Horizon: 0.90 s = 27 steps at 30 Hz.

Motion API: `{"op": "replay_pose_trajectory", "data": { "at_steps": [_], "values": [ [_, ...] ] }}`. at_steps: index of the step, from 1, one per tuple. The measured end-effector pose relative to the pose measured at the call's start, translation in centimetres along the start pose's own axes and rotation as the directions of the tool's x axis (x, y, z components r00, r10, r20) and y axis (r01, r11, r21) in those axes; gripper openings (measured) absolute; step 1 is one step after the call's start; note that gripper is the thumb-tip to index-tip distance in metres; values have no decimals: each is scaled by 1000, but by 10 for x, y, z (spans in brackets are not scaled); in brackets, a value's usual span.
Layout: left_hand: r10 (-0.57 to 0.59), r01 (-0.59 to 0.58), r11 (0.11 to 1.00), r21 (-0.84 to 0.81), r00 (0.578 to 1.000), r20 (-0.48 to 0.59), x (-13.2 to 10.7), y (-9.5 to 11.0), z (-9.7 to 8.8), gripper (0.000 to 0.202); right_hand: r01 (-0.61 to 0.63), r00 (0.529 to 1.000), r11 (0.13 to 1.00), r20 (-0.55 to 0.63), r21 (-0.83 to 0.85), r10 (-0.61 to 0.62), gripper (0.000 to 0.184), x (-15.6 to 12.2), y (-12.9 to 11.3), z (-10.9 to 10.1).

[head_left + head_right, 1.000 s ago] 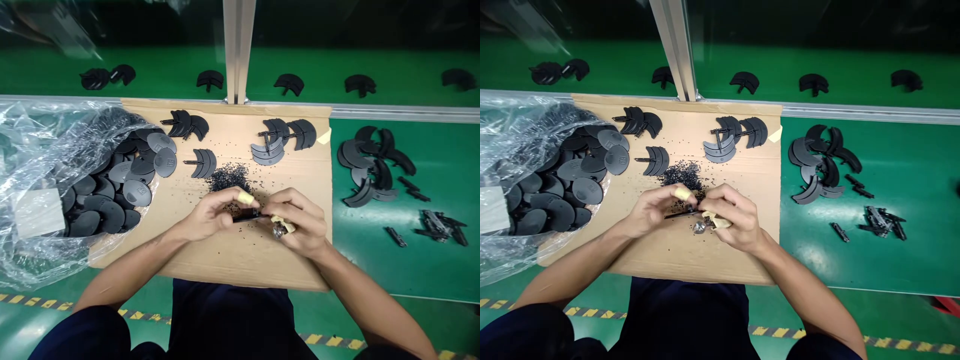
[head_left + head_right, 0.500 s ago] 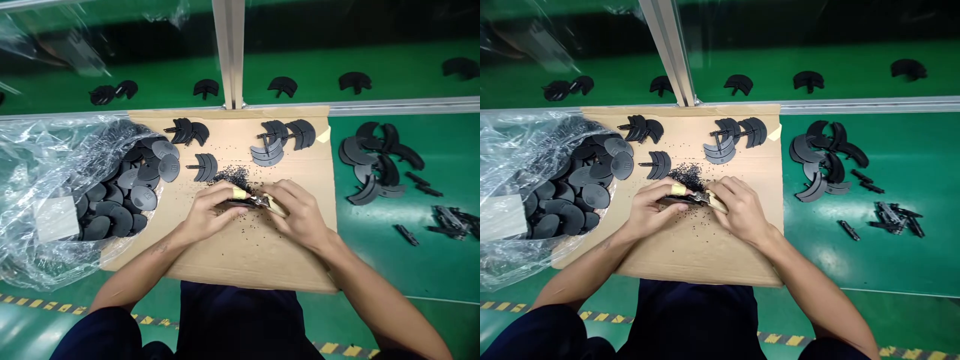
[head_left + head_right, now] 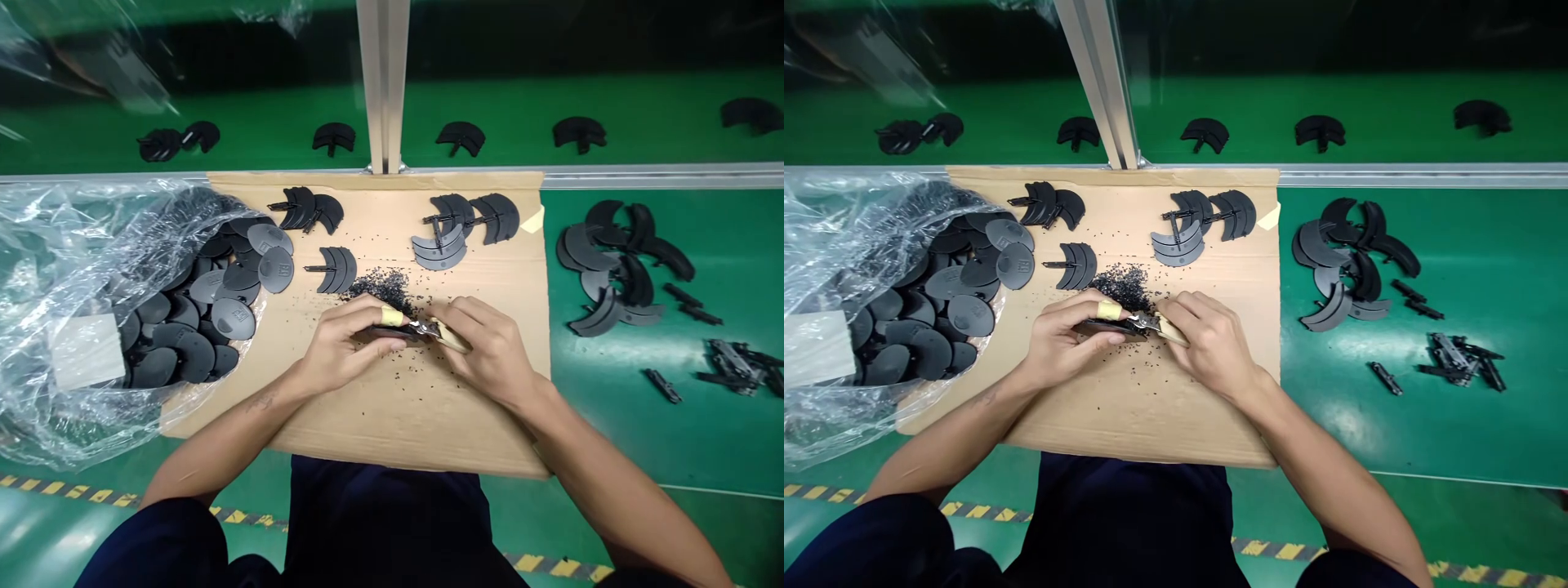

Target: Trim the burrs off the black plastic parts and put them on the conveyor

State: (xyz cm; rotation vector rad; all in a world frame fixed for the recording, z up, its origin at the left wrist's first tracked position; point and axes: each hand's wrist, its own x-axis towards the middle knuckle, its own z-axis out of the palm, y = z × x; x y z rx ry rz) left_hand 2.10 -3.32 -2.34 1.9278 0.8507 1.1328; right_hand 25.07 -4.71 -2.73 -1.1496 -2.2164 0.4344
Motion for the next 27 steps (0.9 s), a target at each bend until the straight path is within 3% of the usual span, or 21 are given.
{"op": "replay_pose_trajectory", "data": {
  "at_steps": [6,10,14,18,22,25,27],
  "values": [
    [-33,32,999,-16,999,-36,-1,2,4,17,14,999,993,30,-116,-10,23,-1,-2,-2],
    [-26,26,1000,-7,999,-37,1,2,5,17,-47,996,995,72,-92,54,18,-4,-2,-3],
    [-8,8,998,58,1000,-1,3,2,2,17,-67,997,995,34,-79,70,20,-4,0,-2],
    [23,-28,995,100,998,53,5,5,-3,25,-42,998,963,-48,-268,30,25,1,2,-1],
    [63,-92,970,225,989,135,5,6,-4,26,9,998,914,-58,-405,-36,23,3,1,-2],
    [69,-93,946,310,994,86,5,6,-5,23,-33,999,942,-50,-335,18,23,3,2,-3],
    [45,-42,957,287,999,-3,5,5,-7,21,-95,995,982,-46,-165,88,23,3,1,-4]
  ]
}}
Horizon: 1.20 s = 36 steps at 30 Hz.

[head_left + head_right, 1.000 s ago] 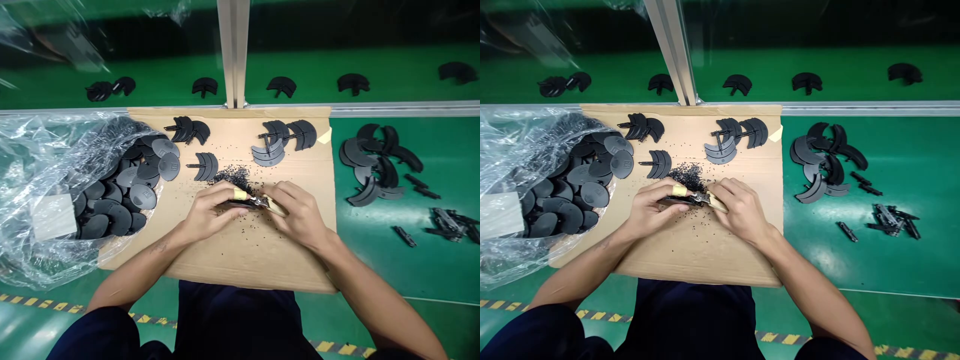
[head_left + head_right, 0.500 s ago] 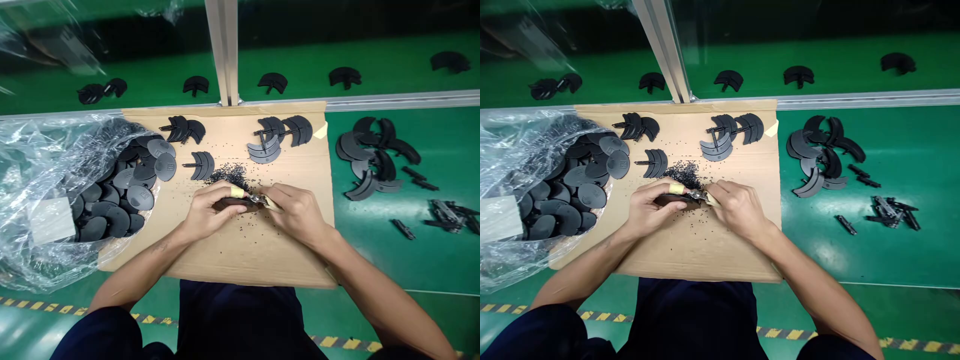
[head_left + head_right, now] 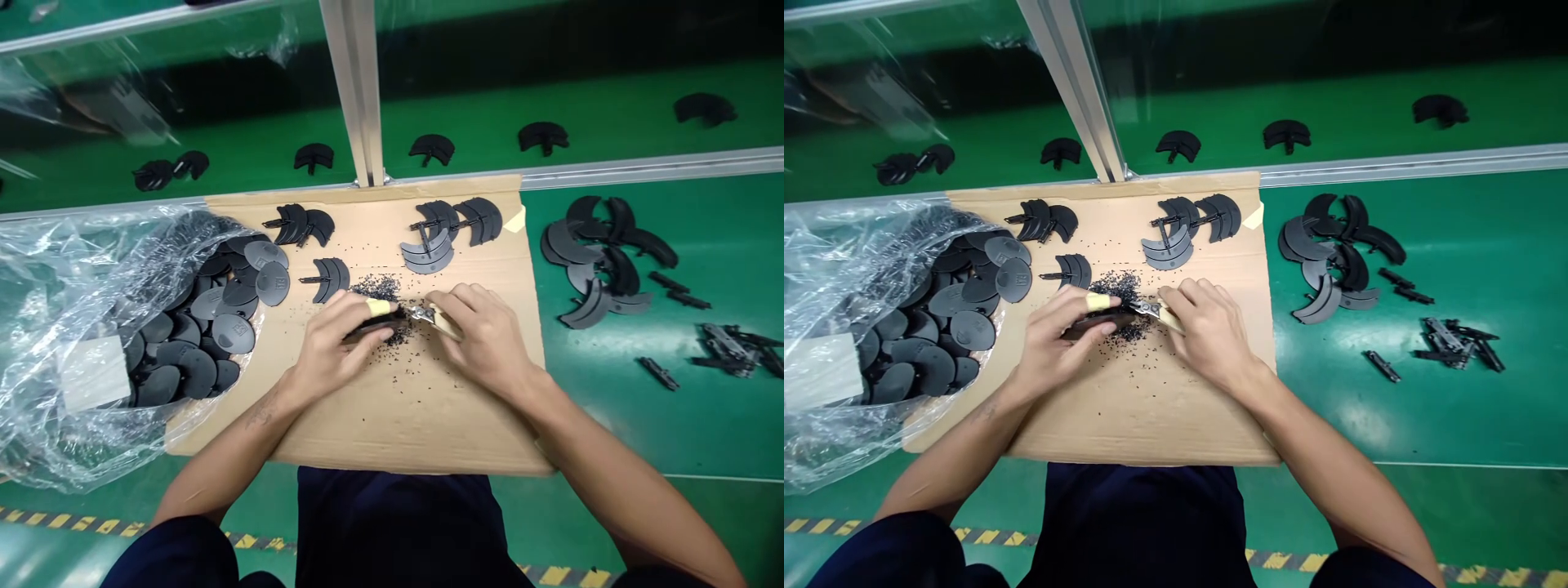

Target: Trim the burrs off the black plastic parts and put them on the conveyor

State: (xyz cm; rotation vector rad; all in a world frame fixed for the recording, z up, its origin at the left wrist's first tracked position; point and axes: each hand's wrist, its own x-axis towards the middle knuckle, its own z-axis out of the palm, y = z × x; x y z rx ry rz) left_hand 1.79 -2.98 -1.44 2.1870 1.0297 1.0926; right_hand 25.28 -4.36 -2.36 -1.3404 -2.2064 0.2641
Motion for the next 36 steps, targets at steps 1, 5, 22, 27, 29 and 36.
{"op": "replay_pose_trajectory", "data": {
  "at_steps": [1,5,22,27,29,36],
  "values": [
    [-42,40,999,-31,998,-45,0,0,0,21,-36,999,993,13,114,35,23,0,-1,-1],
    [-209,168,960,-222,962,-175,-3,-2,4,21,-113,993,865,75,488,88,19,2,-9,-2],
    [31,-30,994,-102,999,16,-5,-12,0,26,82,993,913,-110,400,-41,20,2,-5,-8],
    [45,-47,984,-174,999,-15,-4,-7,1,24,111,993,973,-58,201,-102,23,3,4,0],
    [60,-62,978,-199,998,-17,-5,-6,1,24,147,989,978,-43,147,-142,25,1,4,2],
    [88,-92,966,-243,996,-26,-7,-7,3,26,185,983,980,-29,76,-183,28,-1,4,4]
  ]
}}
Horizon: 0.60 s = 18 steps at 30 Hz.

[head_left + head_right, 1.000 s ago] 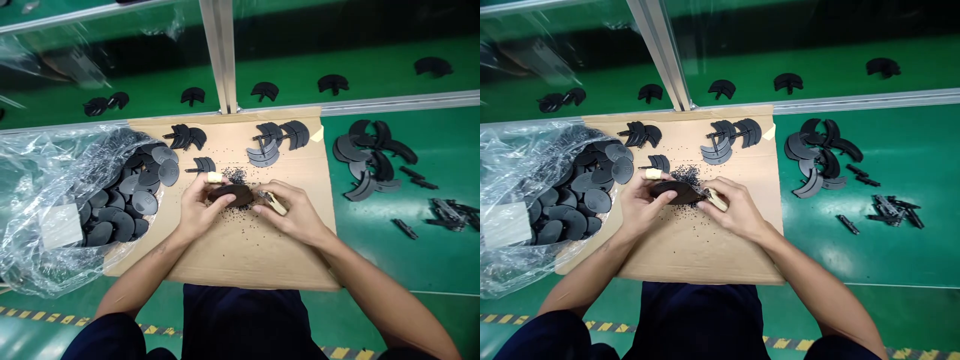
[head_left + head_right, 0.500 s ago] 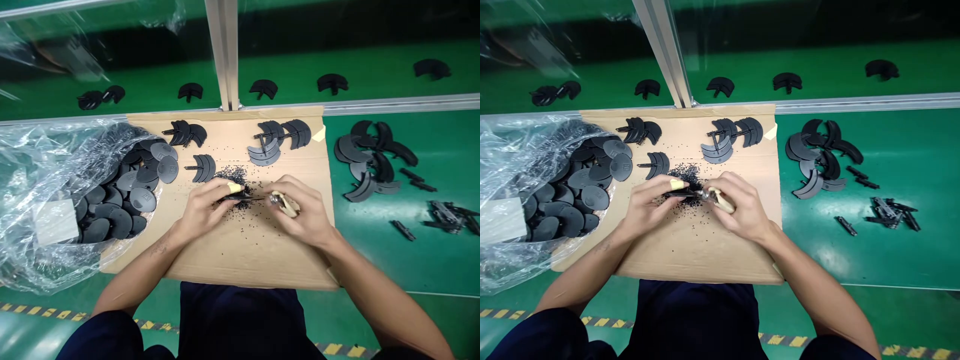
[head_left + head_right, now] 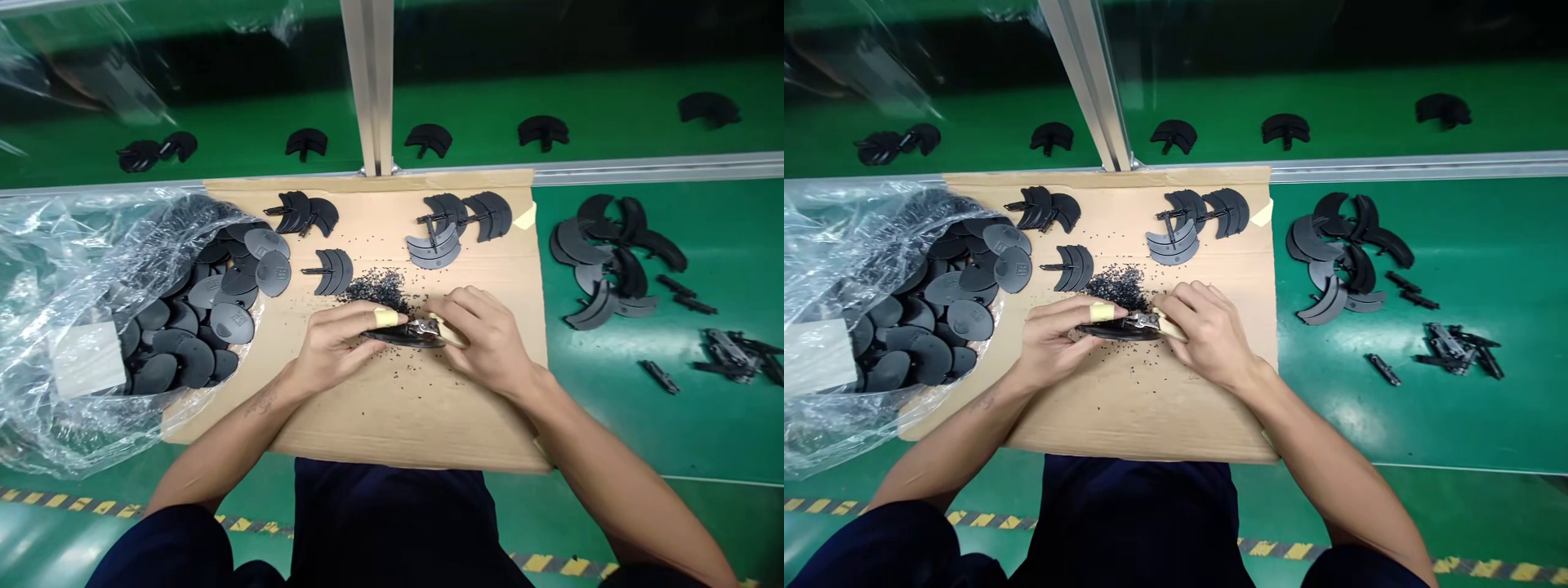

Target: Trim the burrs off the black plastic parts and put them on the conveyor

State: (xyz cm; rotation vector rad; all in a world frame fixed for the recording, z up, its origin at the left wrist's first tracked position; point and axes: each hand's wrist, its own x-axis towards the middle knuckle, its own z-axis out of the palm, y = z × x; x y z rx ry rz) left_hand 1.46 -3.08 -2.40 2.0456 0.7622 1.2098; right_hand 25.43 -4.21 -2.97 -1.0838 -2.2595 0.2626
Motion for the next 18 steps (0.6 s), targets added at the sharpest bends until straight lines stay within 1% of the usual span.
{"op": "replay_pose_trajectory", "data": {
  "at_steps": [3,8,14,18],
  "values": [
    [-6,6,1000,10,1000,3,0,0,1,25,-5,1000,999,-23,-44,4,28,0,-1,1],
    [-18,18,1000,2,1000,-4,0,1,2,27,-1,998,986,-67,-168,-11,22,0,-5,1],
    [-6,6,1000,-16,1000,-2,-2,0,2,29,29,998,971,-41,-237,-40,22,3,-9,-4],
    [-9,9,999,-35,1000,-14,-2,2,5,28,46,995,950,-71,-308,-71,24,3,-12,-4]
  ]
}}
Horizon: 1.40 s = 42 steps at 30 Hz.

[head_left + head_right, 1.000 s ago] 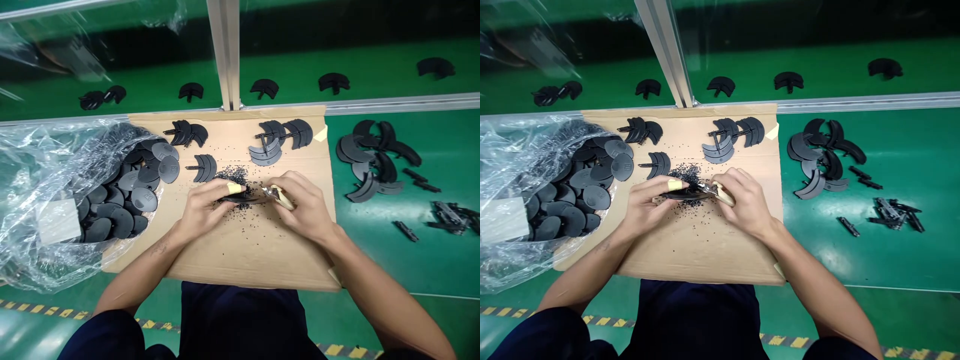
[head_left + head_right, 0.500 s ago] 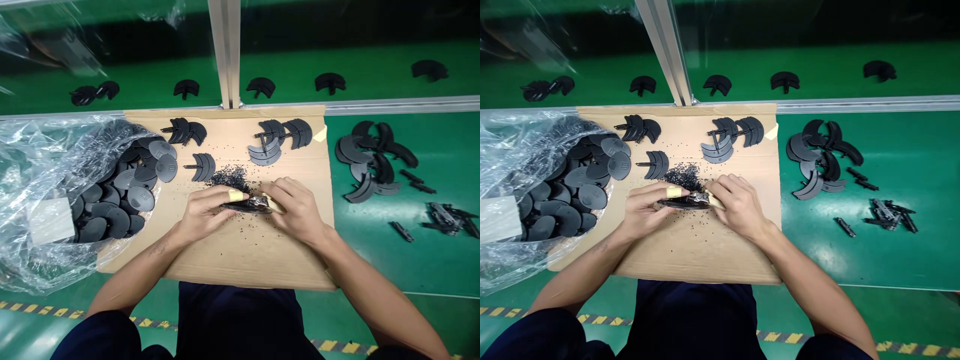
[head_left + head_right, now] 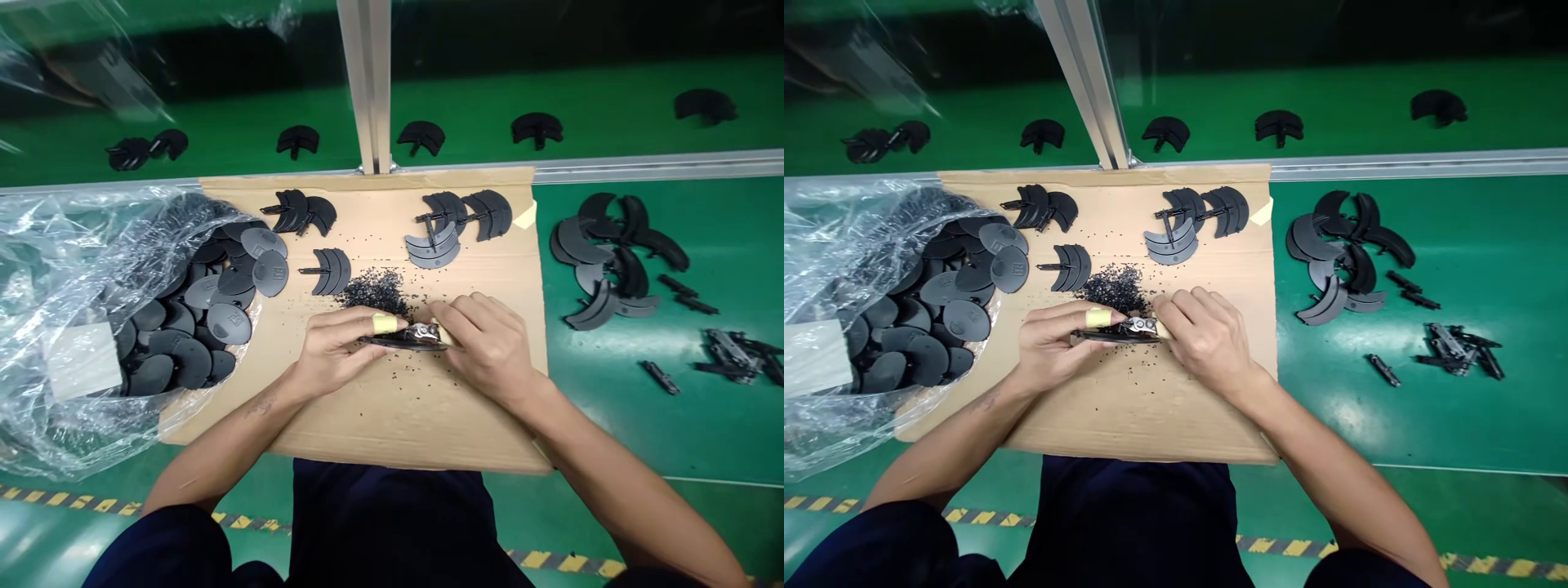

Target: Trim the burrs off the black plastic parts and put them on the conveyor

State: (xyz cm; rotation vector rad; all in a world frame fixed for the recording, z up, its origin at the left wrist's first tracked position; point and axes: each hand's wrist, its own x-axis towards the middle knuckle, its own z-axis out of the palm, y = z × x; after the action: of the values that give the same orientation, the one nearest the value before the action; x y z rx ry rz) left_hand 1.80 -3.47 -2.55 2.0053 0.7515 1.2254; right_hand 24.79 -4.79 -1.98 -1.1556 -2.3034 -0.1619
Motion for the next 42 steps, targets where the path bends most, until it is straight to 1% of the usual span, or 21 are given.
{"op": "replay_pose_trajectory", "data": {
  "at_steps": [2,5,7,11,14,17,19,20,21,23,25,26,27,28,29,32,33,36,37,39,42],
  "values": [
    [-20,20,1000,-9,1000,-5,0,2,2,26,-4,1000,1000,-13,-12,3,24,-1,-1,1],
    [-51,51,999,5,999,12,2,4,1,24,-36,999,998,11,54,35,24,-4,-1,2],
    [-48,48,999,23,998,29,4,5,-2,24,-60,998,995,19,85,58,24,-5,0,3],
    [11,-16,999,39,993,120,7,7,-8,31,-91,995,996,32,-12,91,23,-1,1,3],
    [-3,-14,995,99,986,169,7,7,-7,31,-59,995,996,70,-67,63,23,0,2,2],
    [-64,45,987,154,991,119,7,5,-5,22,-79,992,996,93,-48,83,22,-1,5,3],
    [-107,96,980,177,993,55,7,4,-5,13,-154,984,987,103,50,148,23,-2,7,3],
    [-125,117,976,186,992,29,7,4,-5,10,-206,975,969,106,134,193,24,-2,8,2],
    [-137,131,973,191,991,14,8,4,-6,10,-258,965,937,113,235,237,24,-1,8,1],
    [-151,145,971,191,988,19,8,4,-5,12,-334,942,831,135,445,307,21,3,7,-1],
    [-150,140,974,179,988,45,8,4,-4,17,-345,935,715,157,608,318,18,6,4,-3],
    [-142,131,977,166,988,57,8,5,-3,18,-328,940,678,156,658,304,16,7,2,-4],
    [-132,121,982,147,989,67,7,5,-1,19,-298,949,663,142,687,280,14,7,-1,-4],
    [-122,112,986,124,990,75,7,4,0,20,-258,961,671,115,695,250,11,7,-3,-3],
    [-110,102,990,97,991,81,7,4,0,23,-209,974,702,77,680,215,8,6,-4,-3],
    [-86,85,996,19,993,80,8,1,0,43,-50,995,839,-47,542,91,14,0,-5,0],
    [-86,87,996,-3,993,75,8,0,-1,51,-13,996,868,-72,496,56,16,-1,-4,0],
    [-96,100,993,-62,993,62,8,-2,-4,66,31,994,899,-112,436,20,19,-2,-1,1],
    [-98,103,992,-76,993,59,8,-3,-5,66,32,993,902,-120,431,22,20,-2,0,0],
    [-107,110,992,-68,993,45,8,-2,-5,58,38,991,909,-135,415,20,20,-1,1,0],
    [-137,136,991,9,990,28,9,-1,-5,31,68,987,927,-159,370,-9,19,0,0,-1]
  ]
}}
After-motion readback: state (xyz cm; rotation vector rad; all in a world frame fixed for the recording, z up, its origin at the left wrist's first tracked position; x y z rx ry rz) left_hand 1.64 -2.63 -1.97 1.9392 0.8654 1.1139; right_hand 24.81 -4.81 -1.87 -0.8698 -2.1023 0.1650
